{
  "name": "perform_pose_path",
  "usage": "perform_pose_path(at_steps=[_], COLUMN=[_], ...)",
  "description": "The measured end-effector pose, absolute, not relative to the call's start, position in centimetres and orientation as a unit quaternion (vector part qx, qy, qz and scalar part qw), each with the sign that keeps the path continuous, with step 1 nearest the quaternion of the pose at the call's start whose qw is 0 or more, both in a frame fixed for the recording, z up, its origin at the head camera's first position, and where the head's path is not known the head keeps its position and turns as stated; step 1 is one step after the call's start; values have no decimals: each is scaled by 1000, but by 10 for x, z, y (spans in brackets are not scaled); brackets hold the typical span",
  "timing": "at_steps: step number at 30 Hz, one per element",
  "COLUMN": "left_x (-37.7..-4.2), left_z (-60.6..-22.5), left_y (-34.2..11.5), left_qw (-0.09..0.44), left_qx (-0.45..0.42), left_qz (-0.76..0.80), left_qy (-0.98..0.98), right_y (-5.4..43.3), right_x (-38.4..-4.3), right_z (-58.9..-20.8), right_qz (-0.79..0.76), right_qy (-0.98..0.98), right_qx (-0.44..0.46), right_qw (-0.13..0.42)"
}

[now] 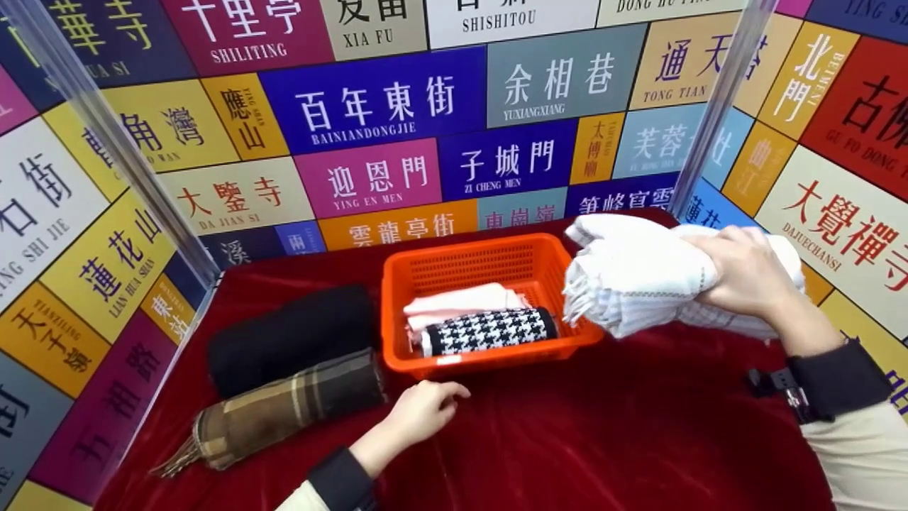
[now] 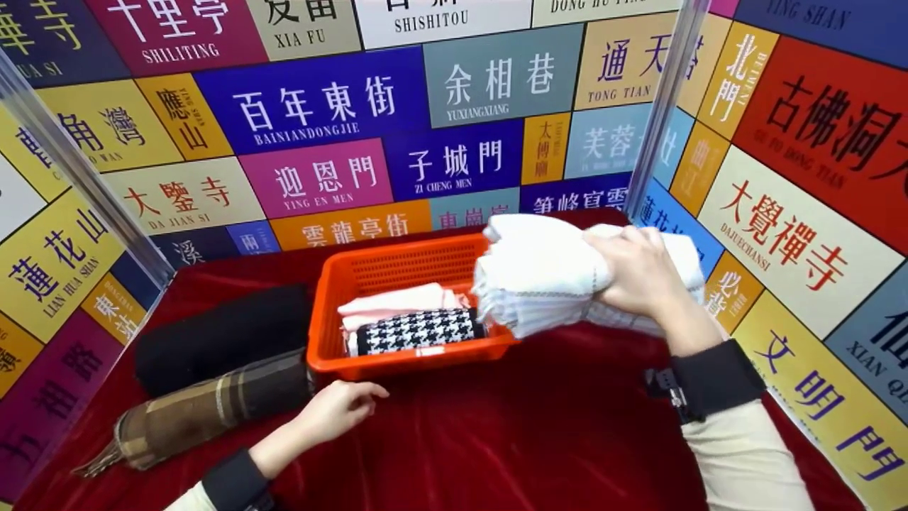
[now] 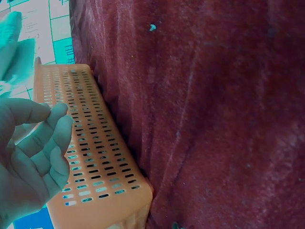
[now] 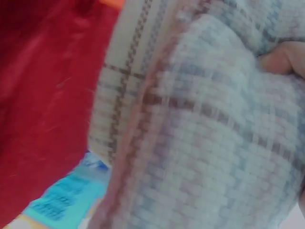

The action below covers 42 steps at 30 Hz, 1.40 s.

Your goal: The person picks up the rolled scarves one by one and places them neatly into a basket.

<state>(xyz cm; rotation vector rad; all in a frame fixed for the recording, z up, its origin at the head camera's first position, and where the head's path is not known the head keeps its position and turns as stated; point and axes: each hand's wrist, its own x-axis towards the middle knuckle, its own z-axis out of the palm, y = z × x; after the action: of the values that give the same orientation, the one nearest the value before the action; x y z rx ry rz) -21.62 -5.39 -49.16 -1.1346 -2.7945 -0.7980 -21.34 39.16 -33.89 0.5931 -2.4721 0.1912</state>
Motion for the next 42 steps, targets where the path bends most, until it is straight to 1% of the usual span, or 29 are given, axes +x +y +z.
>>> perform_pose_path(at_steps=[3,7,9,11,14,19,23,26,28,31,36,39,42], left_x=[-218,-219,-219,-220,-220,-223,-231,-235,-235,-231,-221,-217,-214], left_z=[-492,-491,-491,-490,-487,-471,-453,-443,-438,-436,-444,-453,-463], left_y=[-57,-61,-64,-67,-72,-81,-84,-82,-78,-69,-55,-54,-56], left_qw=[8,6,9,15,40,107,134,156,166,151,102,66,20], left_qx=[-357,-350,-348,-347,-348,-353,-348,-339,-339,-357,-409,-420,-409], left_qz=[-257,-262,-264,-266,-246,-211,-221,-220,-216,-214,-192,-146,-105], left_qy=[-898,-900,-899,-899,-904,-905,-901,-901,-900,-897,-886,-893,-906], right_y=[371,343,328,314,291,249,221,199,184,167,155,156,162], right_x=[-202,-186,-178,-172,-165,-162,-174,-187,-195,-205,-210,-211,-212], right_z=[-327,-319,-318,-319,-327,-354,-389,-417,-435,-456,-472,-475,-478], right_qz=[91,128,146,162,186,193,176,151,130,98,51,29,24], right_qy=[-904,-871,-857,-848,-839,-842,-851,-876,-894,-914,-925,-918,-903], right_qx=[266,328,355,381,420,473,489,459,428,393,376,396,428], right_qw=[321,343,344,331,291,175,81,8,-24,-34,-8,16,40])
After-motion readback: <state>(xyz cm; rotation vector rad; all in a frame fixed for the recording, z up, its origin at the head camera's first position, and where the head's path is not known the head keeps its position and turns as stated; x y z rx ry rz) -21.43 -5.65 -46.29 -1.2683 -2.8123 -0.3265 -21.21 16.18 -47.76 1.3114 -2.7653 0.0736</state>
